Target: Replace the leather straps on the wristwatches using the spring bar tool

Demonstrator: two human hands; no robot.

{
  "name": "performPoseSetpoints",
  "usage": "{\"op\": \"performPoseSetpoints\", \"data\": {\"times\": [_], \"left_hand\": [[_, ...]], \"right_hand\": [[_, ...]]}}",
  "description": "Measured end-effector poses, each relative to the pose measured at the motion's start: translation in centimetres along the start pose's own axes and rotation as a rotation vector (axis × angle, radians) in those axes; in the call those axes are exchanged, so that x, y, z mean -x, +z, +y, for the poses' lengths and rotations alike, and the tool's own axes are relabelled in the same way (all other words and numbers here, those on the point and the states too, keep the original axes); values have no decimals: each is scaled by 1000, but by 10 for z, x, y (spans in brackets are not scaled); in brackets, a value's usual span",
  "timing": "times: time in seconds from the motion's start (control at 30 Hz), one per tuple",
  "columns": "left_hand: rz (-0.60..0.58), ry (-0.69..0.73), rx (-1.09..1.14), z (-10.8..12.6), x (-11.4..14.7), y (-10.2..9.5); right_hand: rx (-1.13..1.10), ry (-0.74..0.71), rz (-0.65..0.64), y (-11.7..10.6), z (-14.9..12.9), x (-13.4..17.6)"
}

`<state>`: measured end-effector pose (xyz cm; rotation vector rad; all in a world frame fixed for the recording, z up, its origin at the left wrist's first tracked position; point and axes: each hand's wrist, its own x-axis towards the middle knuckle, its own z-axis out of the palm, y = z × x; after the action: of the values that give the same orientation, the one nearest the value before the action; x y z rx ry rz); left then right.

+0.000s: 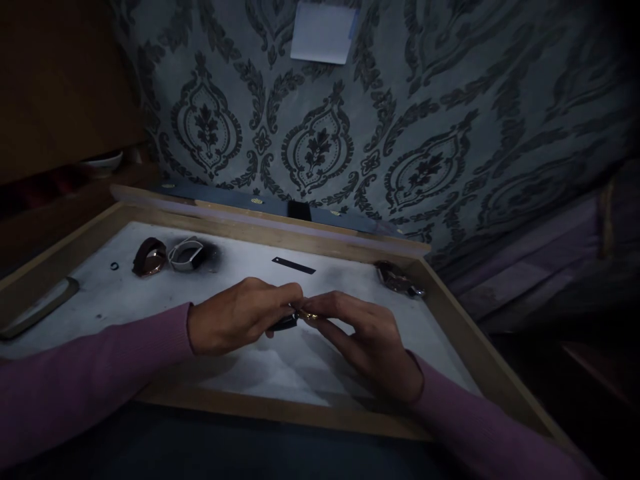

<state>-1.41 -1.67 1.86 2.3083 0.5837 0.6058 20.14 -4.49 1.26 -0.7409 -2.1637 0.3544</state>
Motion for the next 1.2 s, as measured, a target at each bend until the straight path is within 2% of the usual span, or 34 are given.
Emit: {"op": "performPoseSetpoints", "data": {"times": [0.37,0.6,0.8,0.97,1.07,1.13,1.2], "left_hand": [[-93,28,-57,4,-3,-5],[-138,-40,-39,9,-3,-5],[-102,-134,38,11,-4,-4],[-105,-135,123,12,-6,-5],[-94,-154,170,12,-6,-6],[-92,-169,210,12,-6,-5],[-95,-172,234,10,-6,-4]], "right_hand": [[-37,2,-96,-1,-3,1],[-95,60,-127,0,-2,0],[-222,194,-179,-3,2,-4],[-570,448,-256,-5,5,-8],[-728,532,-294,-6,6,-9],[-694,499,-284,-7,6,-9],[-565,377,-264,-7,6,-9]]}}
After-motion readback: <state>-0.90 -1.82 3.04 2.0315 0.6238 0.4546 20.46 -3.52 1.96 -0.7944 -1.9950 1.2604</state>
